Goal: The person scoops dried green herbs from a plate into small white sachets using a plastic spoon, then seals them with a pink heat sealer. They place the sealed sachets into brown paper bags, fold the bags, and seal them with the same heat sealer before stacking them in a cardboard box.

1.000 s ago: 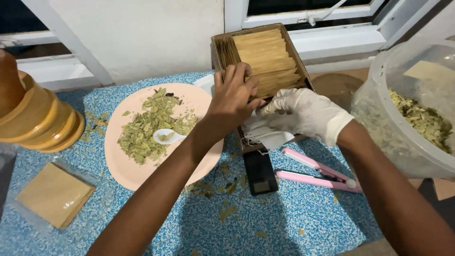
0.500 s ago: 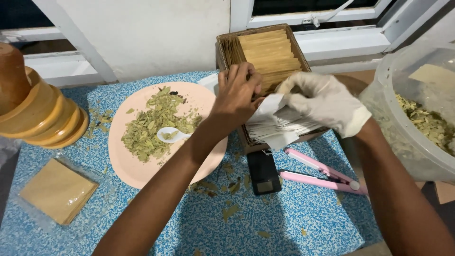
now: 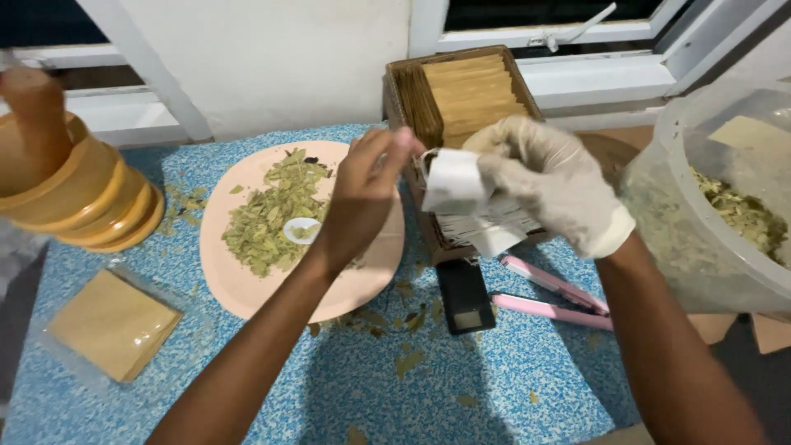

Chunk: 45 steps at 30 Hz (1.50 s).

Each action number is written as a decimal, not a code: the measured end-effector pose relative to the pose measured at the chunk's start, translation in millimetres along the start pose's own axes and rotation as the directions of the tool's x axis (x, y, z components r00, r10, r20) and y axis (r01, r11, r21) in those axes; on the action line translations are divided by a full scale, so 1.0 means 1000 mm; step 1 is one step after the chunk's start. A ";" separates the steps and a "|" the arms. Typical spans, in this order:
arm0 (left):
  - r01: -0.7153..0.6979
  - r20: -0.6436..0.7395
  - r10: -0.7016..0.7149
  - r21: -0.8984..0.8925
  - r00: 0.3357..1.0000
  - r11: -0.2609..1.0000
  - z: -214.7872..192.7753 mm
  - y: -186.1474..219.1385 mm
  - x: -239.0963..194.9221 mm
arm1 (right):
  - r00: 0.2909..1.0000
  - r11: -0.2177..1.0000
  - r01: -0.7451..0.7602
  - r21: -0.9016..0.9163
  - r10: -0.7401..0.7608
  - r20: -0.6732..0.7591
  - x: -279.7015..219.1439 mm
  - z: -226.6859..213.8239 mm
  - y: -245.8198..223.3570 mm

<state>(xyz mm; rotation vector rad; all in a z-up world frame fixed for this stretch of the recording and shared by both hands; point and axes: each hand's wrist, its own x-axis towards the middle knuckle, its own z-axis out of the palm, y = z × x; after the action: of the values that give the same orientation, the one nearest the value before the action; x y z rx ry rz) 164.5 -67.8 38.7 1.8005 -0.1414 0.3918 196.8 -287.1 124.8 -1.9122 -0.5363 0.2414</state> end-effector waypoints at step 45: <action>0.006 -0.131 0.013 0.140 0.991 0.990 -0.065 -0.022 -0.155 | 0.958 0.956 0.037 0.290 -0.116 0.260 -0.053 0.153 0.047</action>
<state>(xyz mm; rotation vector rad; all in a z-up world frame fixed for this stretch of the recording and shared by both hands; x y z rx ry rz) 13.9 -16.2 -19.6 1.9061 -0.0250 0.5330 99.9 -201.4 17.0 -1.5840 -0.7203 0.5114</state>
